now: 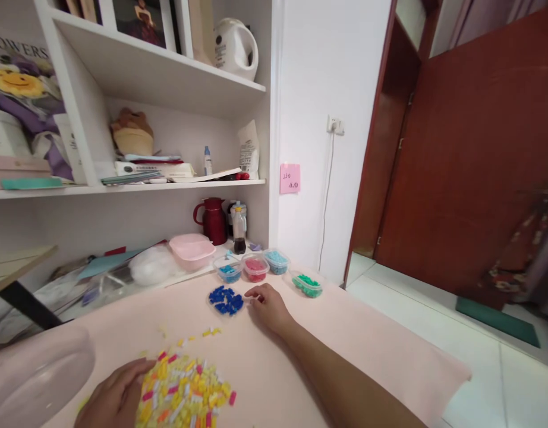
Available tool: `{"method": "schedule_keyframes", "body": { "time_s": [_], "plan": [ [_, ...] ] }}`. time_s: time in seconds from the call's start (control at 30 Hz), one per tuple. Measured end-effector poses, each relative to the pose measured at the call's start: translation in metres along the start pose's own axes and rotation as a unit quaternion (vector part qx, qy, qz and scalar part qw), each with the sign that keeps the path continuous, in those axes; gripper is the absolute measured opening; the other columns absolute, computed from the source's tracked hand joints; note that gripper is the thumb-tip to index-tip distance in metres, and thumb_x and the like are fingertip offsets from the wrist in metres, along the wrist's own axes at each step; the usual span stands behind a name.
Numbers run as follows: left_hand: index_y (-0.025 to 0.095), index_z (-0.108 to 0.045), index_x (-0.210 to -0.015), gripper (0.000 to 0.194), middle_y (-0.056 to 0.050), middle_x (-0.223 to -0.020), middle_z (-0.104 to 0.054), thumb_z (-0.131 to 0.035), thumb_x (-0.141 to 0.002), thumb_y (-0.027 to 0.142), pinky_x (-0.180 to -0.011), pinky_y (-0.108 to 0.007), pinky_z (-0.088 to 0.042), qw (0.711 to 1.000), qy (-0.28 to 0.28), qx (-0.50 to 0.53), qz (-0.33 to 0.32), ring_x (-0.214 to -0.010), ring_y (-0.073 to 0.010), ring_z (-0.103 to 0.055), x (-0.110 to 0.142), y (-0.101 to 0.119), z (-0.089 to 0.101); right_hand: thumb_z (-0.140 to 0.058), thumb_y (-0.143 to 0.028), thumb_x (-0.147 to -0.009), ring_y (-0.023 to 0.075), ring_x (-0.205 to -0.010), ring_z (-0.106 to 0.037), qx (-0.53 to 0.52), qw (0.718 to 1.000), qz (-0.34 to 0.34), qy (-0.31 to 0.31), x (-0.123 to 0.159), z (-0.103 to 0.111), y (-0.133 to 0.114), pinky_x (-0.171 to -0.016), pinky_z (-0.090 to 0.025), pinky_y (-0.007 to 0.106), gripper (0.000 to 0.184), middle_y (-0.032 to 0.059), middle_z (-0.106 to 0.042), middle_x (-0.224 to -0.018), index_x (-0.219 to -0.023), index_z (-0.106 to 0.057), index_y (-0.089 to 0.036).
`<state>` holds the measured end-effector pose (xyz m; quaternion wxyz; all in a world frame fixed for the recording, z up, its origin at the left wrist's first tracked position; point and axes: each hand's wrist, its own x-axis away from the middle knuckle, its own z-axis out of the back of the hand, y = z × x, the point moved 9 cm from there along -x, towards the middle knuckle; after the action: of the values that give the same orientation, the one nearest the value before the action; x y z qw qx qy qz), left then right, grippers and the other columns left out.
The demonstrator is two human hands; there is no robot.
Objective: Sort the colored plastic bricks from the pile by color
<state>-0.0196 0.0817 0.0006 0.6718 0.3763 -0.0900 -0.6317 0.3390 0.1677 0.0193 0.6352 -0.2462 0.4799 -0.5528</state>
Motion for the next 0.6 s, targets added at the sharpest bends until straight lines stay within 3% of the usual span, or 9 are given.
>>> {"method": "schedule_keyframes", "body": {
  "time_s": [0.27,0.6],
  "plan": [
    [0.029,-0.074,-0.091,0.039,-0.001,-0.109,-0.075,-0.041,-0.076,0.043,-0.099,-0.043,-0.048,1.0,0.011,-0.018,-0.021,-0.11,-0.0261,-0.064,0.002,0.002,-0.002,-0.055,-0.005,-0.077,0.0157,-0.084,-0.059,0.063,0.996,0.03,-0.058,0.001,-0.014,0.0,-0.082,-0.045,0.027,0.036,0.0037,-0.061,-0.099,-0.092,-0.078,-0.027],
    [0.029,-0.075,-0.09,0.04,-0.002,-0.11,-0.074,-0.04,-0.076,0.041,-0.097,-0.042,-0.048,0.999,0.002,-0.032,-0.017,-0.109,-0.0257,-0.064,0.001,0.004,-0.003,-0.06,-0.016,-0.081,0.0196,-0.102,-0.058,0.179,0.976,0.07,-0.097,0.005,-0.027,-0.012,-0.089,-0.041,0.028,0.03,0.0026,-0.063,-0.107,-0.1,-0.076,-0.034]
  ]
}}
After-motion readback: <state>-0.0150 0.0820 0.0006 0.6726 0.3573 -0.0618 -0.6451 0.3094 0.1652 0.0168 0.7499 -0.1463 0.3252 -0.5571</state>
